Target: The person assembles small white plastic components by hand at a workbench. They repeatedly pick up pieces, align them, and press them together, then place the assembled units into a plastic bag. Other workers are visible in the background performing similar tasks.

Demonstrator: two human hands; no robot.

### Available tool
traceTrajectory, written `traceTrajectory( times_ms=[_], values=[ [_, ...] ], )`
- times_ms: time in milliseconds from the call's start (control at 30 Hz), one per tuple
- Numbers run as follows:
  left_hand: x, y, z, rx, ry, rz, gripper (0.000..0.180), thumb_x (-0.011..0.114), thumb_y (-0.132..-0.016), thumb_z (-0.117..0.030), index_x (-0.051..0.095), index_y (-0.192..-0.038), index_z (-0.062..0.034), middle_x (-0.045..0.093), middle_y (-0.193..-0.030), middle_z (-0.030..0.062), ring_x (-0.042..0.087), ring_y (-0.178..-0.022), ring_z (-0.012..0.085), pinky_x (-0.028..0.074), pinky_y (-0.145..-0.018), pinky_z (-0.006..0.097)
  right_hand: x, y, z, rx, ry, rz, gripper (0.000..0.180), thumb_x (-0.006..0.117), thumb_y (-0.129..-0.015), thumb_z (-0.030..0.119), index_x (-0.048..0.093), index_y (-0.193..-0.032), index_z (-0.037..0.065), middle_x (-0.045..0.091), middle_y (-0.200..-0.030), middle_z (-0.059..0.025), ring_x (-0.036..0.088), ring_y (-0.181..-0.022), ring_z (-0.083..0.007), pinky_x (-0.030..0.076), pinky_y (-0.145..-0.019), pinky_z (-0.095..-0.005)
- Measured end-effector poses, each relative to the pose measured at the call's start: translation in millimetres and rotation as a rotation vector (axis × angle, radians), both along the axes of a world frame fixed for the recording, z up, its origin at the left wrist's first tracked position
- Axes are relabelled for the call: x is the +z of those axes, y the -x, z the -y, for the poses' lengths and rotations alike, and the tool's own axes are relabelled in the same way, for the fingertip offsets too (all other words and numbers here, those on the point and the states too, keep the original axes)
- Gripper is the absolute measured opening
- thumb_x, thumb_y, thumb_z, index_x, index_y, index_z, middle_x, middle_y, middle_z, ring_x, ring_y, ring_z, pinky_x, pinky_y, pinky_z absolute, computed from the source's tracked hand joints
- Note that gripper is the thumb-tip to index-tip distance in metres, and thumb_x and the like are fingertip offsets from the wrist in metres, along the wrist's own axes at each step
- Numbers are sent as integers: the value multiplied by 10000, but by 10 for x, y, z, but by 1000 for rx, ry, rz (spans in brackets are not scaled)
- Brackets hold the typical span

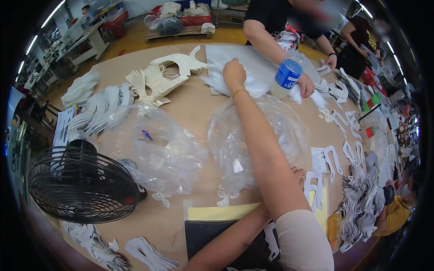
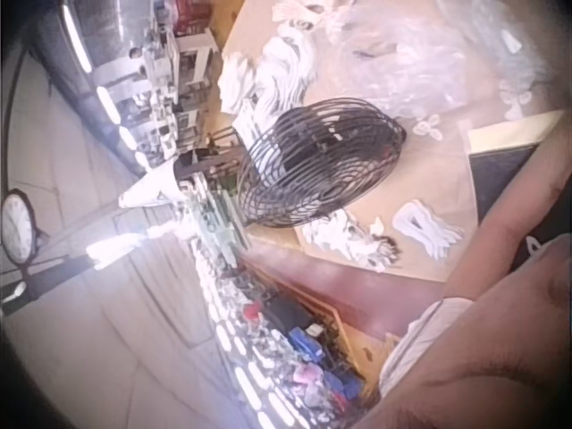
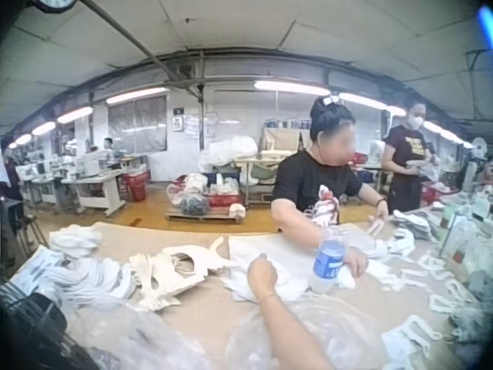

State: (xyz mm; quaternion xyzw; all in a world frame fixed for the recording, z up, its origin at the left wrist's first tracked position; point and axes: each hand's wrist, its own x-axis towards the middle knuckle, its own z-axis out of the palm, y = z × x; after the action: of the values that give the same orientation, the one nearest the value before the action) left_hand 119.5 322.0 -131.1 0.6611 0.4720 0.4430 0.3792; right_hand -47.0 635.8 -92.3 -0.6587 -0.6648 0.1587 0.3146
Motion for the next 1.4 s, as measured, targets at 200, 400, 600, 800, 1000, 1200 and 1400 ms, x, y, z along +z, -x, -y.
traceTrajectory(
  times_ms=[200,400,600,800,1000,1200,1400],
  values=[
    [53,23,27,17,-113,11,69,586,-903,-86,567,-898,-20,558,-824,117,531,-787,269,421,-728,391,-189,-205,-151,-106,-224,-539,305,507,-949,164,556,-1185,-23,690,-1044,-269,647,-964,-490,499,-882,-495],
    [57,-36,6,-16,-59,-45,158,625,-894,-126,672,-1014,-35,668,-941,163,652,-857,342,508,-770,419,-313,-315,-110,144,-370,-273,336,562,-924,195,602,-1193,-3,620,-1164,-207,593,-1090,-374,465,-960,-458],
    [146,119,-68,-42,44,-46,168,621,-891,-109,674,-1030,-30,670,-958,159,660,-880,335,511,-776,409,-432,62,145,290,-440,429,357,537,-959,353,670,-1169,96,613,-1211,-128,572,-1158,-300,452,-943,-541],
    [50,26,-32,-52,-1,-14,161,627,-893,-109,681,-1028,-41,666,-924,142,655,-816,314,510,-757,400,-301,-149,-172,314,-405,52,377,544,-942,265,660,-1086,-63,637,-1118,-273,608,-1047,-445,479,-961,-473],
    [12,31,66,-35,-42,8,151,645,-881,-122,676,-1009,-49,645,-863,116,627,-746,292,492,-701,399,-241,-612,-400,131,-181,182,325,573,-888,143,644,-1163,-15,608,-1216,-247,587,-1122,-434,459,-999,-501],
    [160,128,109,58,-169,-27,128,657,-878,-134,665,-991,-73,616,-844,97,598,-730,270,475,-693,391,-219,-565,-128,58,-20,250,343,537,-918,152,622,-1228,32,587,-1291,-195,554,-1192,-368,378,-1037,-525],
    [136,99,124,28,-119,-6,132,643,-890,-126,659,-1005,-64,617,-865,101,597,-753,270,472,-702,388,-197,-569,-351,-124,157,125,367,571,-894,170,619,-1243,68,604,-1277,-190,556,-1209,-366,363,-1049,-514]
  ],
)
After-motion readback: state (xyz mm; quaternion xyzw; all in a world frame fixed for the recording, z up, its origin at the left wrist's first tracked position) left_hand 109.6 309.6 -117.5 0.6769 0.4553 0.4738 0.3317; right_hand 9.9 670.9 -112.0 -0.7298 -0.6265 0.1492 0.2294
